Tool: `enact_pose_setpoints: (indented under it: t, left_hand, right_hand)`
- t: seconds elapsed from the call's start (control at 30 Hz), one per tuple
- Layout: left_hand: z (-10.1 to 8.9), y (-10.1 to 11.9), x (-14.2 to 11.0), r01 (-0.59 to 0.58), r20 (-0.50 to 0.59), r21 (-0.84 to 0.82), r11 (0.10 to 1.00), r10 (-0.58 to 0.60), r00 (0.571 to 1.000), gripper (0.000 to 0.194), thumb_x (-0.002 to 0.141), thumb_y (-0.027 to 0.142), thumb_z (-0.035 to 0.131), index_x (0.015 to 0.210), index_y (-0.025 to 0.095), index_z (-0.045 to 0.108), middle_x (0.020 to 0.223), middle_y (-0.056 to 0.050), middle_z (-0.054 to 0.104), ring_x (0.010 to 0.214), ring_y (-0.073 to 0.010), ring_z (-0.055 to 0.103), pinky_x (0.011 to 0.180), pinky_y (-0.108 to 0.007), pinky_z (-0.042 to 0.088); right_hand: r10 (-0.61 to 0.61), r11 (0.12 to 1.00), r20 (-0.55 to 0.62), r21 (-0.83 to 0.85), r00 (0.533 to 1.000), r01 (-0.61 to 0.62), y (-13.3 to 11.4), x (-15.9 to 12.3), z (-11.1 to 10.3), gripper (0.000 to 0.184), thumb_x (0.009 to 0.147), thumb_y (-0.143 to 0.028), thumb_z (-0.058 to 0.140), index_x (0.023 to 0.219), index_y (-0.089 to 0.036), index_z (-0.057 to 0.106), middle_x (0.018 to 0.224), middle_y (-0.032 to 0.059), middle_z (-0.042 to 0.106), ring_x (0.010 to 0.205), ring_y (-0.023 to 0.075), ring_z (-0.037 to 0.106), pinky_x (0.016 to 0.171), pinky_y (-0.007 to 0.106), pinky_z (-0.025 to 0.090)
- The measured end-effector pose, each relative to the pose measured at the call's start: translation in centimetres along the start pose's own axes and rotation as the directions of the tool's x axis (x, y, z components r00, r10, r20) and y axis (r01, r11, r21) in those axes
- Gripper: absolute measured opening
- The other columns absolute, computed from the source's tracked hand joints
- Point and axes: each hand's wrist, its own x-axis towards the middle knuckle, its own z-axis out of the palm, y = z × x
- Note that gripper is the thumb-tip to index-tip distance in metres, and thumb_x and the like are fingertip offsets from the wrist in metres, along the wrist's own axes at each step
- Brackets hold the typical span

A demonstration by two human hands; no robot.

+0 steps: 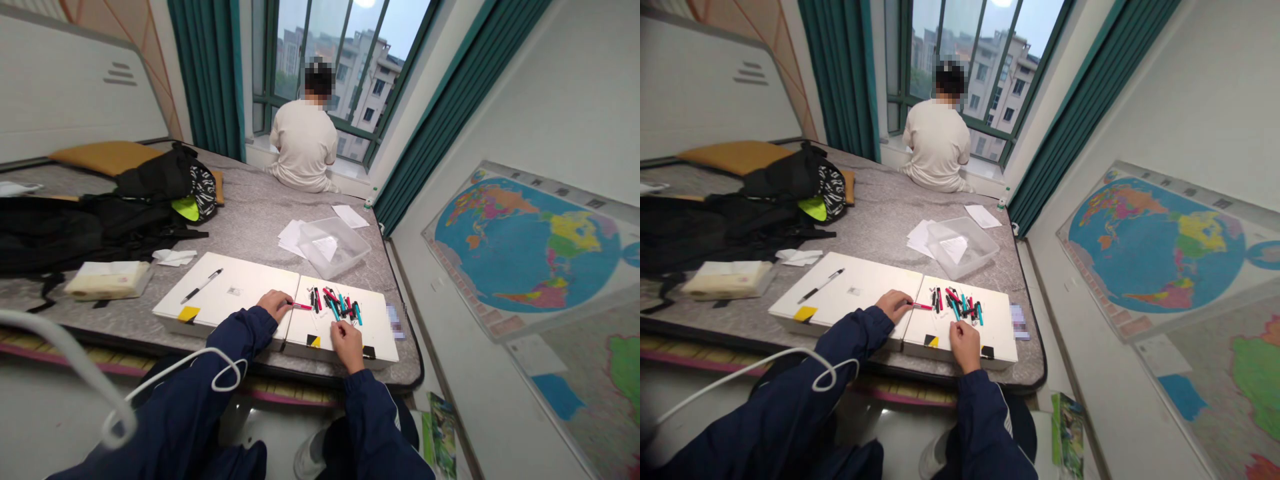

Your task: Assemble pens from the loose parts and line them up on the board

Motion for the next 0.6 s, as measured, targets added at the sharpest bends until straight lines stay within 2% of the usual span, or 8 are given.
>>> enact_pose_setpoints:
  t: [0.27, 0.37, 0.43, 0.5, 0.6]
  left_hand:
    - [0.3, 0.0, 0.0, 0.076, -0.043, 0.002, 0.997, -0.076, 0.996, 0.012, 0.076, 0.022, 0.057, 0.085, 0.02, 0.066, 0.084, -0.003, 0.069, 0.084, -0.0205, 0.058, 0.081, -0.035, 0.046]
    - [-0.1, 0.5, 0.0, 0.09, -0.049, -0.017, 0.996, -0.091, 0.995, 0.013, 0.077, 0.023, 0.056, 0.086, 0.021, 0.065, 0.083, -0.004, 0.068, 0.083, -0.0203, 0.058, 0.079, -0.034, 0.046]
    - [-0.3, 0.9, 0.1, 0.154, -0.107, -0.052, 0.987, -0.159, 0.982, 0.013, 0.078, 0.024, 0.054, 0.087, 0.02, 0.062, 0.081, -0.003, 0.067, 0.08, -0.0195, 0.059, 0.076, -0.033, 0.047]
    - [-0.5, 1.2, 0.2, 0.267, -0.206, -0.124, 0.956, -0.288, 0.935, 0.013, 0.079, 0.027, 0.053, 0.088, 0.021, 0.06, 0.079, -0.002, 0.066, 0.077, -0.0182, 0.06, 0.072, -0.031, 0.048]
    - [-0.8, 1.5, 0.4, 0.398, -0.32, -0.272, 0.876, -0.473, 0.821, 0.014, 0.079, 0.031, 0.053, 0.089, 0.022, 0.056, 0.076, -0.001, 0.068, 0.073, -0.0164, 0.062, 0.066, -0.027, 0.048]
  right_hand:
    - [-0.006, 1.0, 0.006, 0.018, 1.0, 0.006, -0.1, -0.2, -0.1, 0.036, 0.087, -0.038, 0.043, 0.065, -0.016, 0.06, 0.054, -0.0014, 0.051, 0.054, 0.0117, 0.044, 0.056, 0.022, 0.031]
    - [0.002, 0.998, 0.047, 0.063, 0.999, -0.005, -0.7, 0.1, -0.6, 0.036, 0.087, -0.039, 0.043, 0.067, -0.015, 0.062, 0.055, -0.0005, 0.053, 0.054, 0.0125, 0.046, 0.056, 0.022, 0.033]
    - [-0.022, 0.995, 0.095, 0.103, 0.995, 0.012, -1.5, 0.9, -1.1, 0.034, 0.086, -0.038, 0.043, 0.072, -0.015, 0.064, 0.057, 0.0007, 0.055, 0.055, 0.0134, 0.048, 0.056, 0.022, 0.035]
    - [-0.078, 0.99, 0.147, 0.126, 0.986, 0.06, -2.9, 2.3, -1.3, 0.03, 0.086, -0.036, 0.045, 0.079, -0.015, 0.065, 0.063, 0.0023, 0.059, 0.058, 0.0143, 0.051, 0.058, 0.023, 0.037]
    - [-0.177, 0.983, 0.244, 0.094, 0.954, 0.159, -5.3, 5.2, -0.4, 0.021, 0.082, -0.03, 0.052, 0.088, -0.016, 0.065, 0.077, 0.0042, 0.065, 0.065, 0.0145, 0.055, 0.063, 0.023, 0.039]
